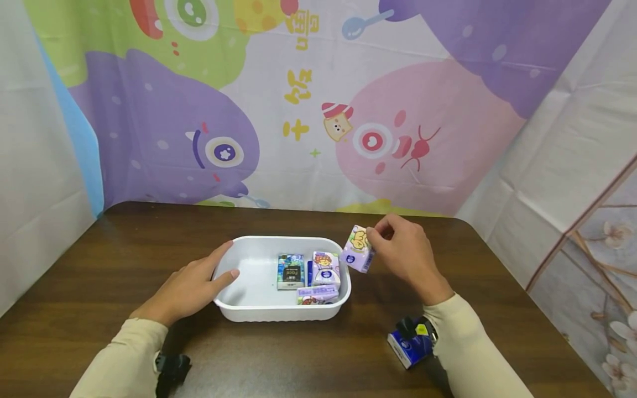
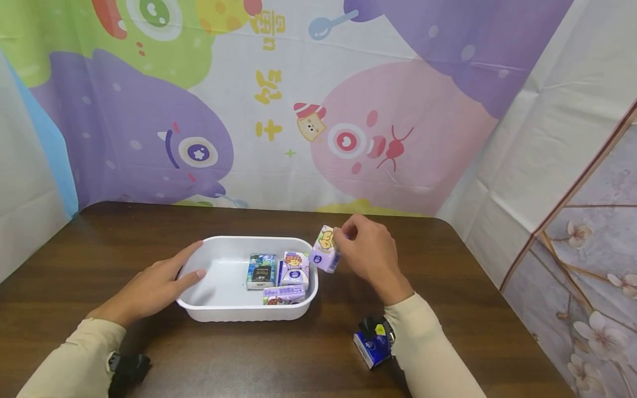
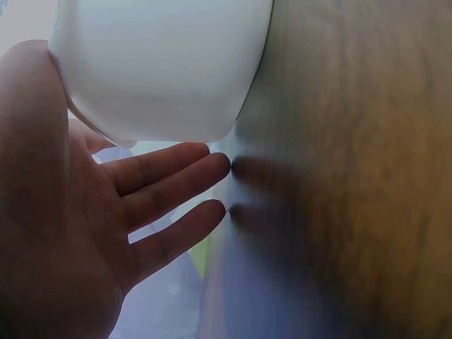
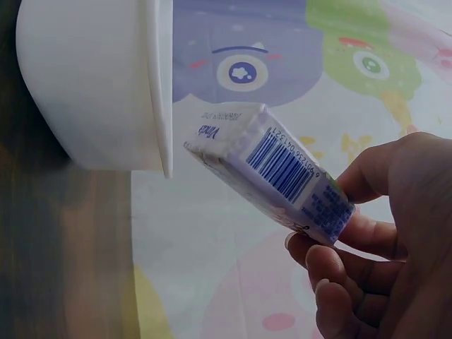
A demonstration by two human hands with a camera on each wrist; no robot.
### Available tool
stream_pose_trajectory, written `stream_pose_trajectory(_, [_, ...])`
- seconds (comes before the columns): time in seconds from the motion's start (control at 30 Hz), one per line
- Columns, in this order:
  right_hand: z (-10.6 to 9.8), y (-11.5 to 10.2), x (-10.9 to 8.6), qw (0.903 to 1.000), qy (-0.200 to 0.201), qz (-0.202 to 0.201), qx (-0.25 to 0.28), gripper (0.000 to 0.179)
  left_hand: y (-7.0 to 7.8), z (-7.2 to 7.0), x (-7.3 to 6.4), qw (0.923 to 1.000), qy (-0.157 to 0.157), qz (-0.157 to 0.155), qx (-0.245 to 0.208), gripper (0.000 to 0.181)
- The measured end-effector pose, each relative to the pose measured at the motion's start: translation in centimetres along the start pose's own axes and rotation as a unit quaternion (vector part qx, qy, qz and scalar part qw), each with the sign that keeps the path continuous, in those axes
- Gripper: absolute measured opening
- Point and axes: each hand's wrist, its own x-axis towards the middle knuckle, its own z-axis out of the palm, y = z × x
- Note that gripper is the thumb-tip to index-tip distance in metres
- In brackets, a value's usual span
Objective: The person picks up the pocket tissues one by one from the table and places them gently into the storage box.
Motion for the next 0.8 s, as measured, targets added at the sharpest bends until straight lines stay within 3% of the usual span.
stream_pose_trajectory(0.8, [1.4,-0.5,-0.1,0.9971,-0.008,-0.028,0.07,0.021,0.0,0.0,0.0,1.0,0.006,0.003,-0.001,0.076])
